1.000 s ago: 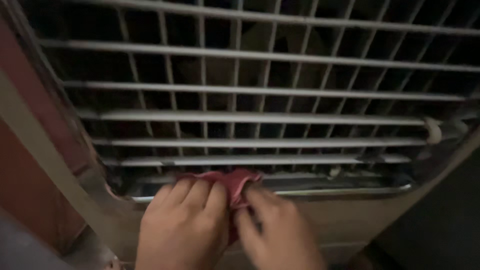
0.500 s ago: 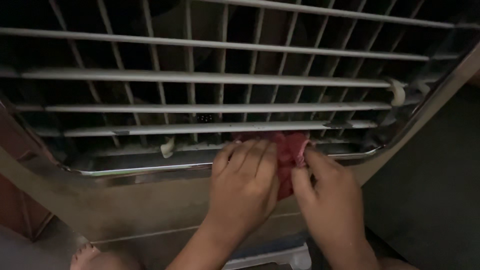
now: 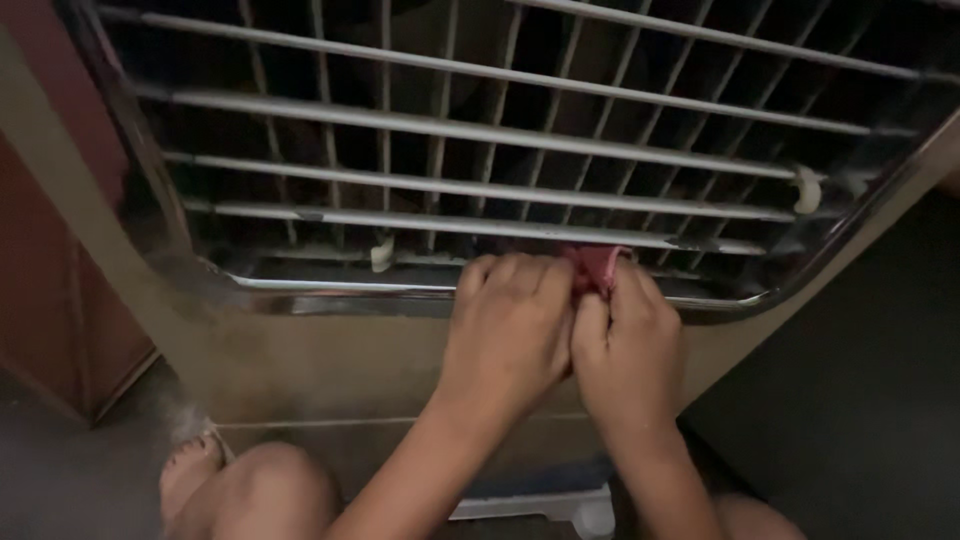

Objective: The person uses a red cloth to wipe the metal grill and the front panel of a large appliance. They clean the horizontal bars of the grill and then move to the lower section of the appliance's body.

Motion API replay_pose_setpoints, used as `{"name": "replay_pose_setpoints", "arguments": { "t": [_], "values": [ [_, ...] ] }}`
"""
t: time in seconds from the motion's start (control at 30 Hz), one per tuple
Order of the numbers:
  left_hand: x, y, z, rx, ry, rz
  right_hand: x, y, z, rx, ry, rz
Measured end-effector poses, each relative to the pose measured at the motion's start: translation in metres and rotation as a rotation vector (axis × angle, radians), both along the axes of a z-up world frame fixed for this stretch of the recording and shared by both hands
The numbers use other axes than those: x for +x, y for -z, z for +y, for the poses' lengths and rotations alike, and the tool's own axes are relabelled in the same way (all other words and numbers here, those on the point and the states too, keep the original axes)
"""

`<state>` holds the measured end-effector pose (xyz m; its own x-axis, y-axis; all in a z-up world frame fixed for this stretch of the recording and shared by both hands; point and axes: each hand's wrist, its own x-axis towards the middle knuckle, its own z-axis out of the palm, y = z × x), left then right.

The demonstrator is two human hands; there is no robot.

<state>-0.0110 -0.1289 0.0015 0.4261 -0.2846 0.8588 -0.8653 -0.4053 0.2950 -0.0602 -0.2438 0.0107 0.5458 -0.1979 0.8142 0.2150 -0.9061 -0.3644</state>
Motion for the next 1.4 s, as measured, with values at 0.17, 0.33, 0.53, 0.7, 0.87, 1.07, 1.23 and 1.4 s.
{"name": "replay_pose_setpoints", "arguments": {
  "t": [0.17, 0.33, 0.53, 0.7, 0.87, 1.07, 1.23, 1.4],
  "values": [
    [0.009, -0.018, -0.006, 0.064, -0.066, 0.14, -0.011, -0.017, -0.008, -0.071, 0.017, 0.298],
    [0.013, -0.016, -0.006, 0.043, -0.113, 0.151, -0.021, -0.031, -0.007, -0.161, 0.04, 0.49],
    [0.013, -0.017, -0.004, 0.109, -0.083, 0.112, -0.02, -0.037, -0.012, -0.154, 0.086, 0.508],
    [0.007, -0.022, 0.027, 0.179, -0.005, 0.076, -0.024, -0.034, -0.006, -0.156, 0.125, 0.451],
    [0.005, -0.028, 0.067, 0.185, -0.064, 0.086, -0.029, -0.032, 0.001, -0.433, 0.194, 0.46],
    [-0.004, -0.033, 0.091, 0.187, -0.106, 0.164, -0.016, -0.002, 0.03, -0.495, 0.122, 0.327],
    [-0.009, -0.02, 0.087, 0.13, -0.185, 0.126, -0.006, 0.004, 0.06, -0.388, -0.069, 0.23],
    [-0.01, -0.01, 0.082, 0.161, -0.182, -0.008, -0.009, 0.001, 0.049, -0.403, -0.183, 0.132]
  ]
}}
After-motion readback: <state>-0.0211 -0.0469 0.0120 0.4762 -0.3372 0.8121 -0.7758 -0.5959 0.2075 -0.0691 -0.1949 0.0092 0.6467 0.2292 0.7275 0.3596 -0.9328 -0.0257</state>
